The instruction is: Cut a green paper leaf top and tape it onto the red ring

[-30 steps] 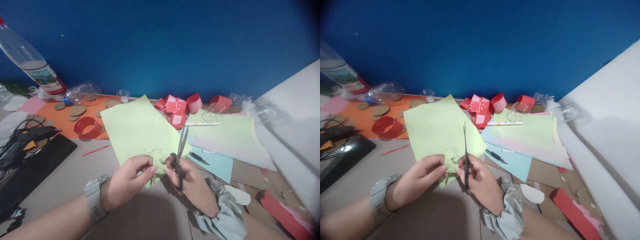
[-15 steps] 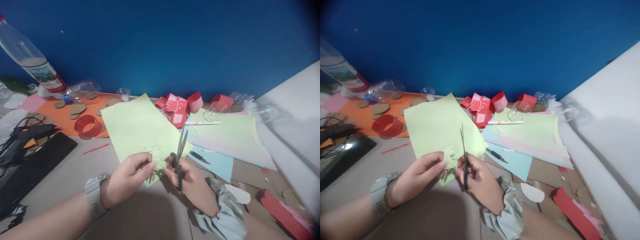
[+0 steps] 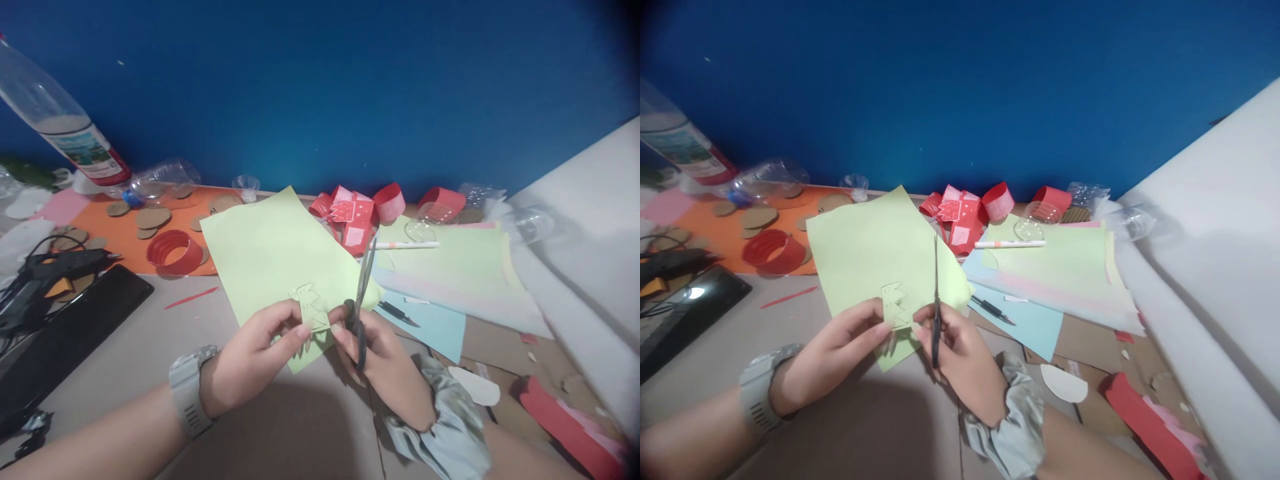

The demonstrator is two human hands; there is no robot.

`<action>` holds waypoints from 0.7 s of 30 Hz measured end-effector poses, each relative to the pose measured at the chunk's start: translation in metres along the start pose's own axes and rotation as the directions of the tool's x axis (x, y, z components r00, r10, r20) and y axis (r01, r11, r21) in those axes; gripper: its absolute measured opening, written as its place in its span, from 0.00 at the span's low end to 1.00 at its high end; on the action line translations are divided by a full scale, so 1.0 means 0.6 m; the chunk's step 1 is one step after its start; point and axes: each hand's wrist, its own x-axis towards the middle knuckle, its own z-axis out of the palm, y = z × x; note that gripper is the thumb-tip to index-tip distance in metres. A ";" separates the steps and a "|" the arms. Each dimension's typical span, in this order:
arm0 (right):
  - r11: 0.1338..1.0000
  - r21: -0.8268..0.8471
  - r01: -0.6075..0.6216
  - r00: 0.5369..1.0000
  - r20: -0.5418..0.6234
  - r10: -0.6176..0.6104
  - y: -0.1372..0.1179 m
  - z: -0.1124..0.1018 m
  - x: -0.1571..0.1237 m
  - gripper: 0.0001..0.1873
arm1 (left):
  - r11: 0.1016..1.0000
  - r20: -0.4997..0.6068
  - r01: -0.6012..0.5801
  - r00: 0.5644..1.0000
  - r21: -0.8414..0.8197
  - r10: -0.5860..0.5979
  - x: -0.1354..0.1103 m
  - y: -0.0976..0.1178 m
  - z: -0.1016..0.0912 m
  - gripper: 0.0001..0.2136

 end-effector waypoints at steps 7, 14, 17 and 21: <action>0.999 -0.042 -0.001 1.000 0.002 0.002 -0.003 -0.002 0.001 0.12 | 0.998 0.038 0.015 0.999 0.066 -0.018 0.000 0.005 0.001 0.14; 0.987 -0.149 0.060 0.996 0.069 -0.050 -0.006 0.000 -0.001 0.09 | 0.997 0.017 -0.009 1.000 0.072 0.008 0.000 0.012 0.000 0.14; 0.981 -0.173 0.091 0.993 0.084 -0.077 -0.004 -0.001 -0.001 0.09 | 0.997 0.017 -0.011 1.000 0.078 0.010 0.002 0.009 0.001 0.15; 0.998 -0.042 0.045 0.995 0.087 -0.042 -0.003 -0.004 0.001 0.15 | 0.998 0.018 -0.012 1.000 0.069 0.011 0.004 0.005 0.002 0.15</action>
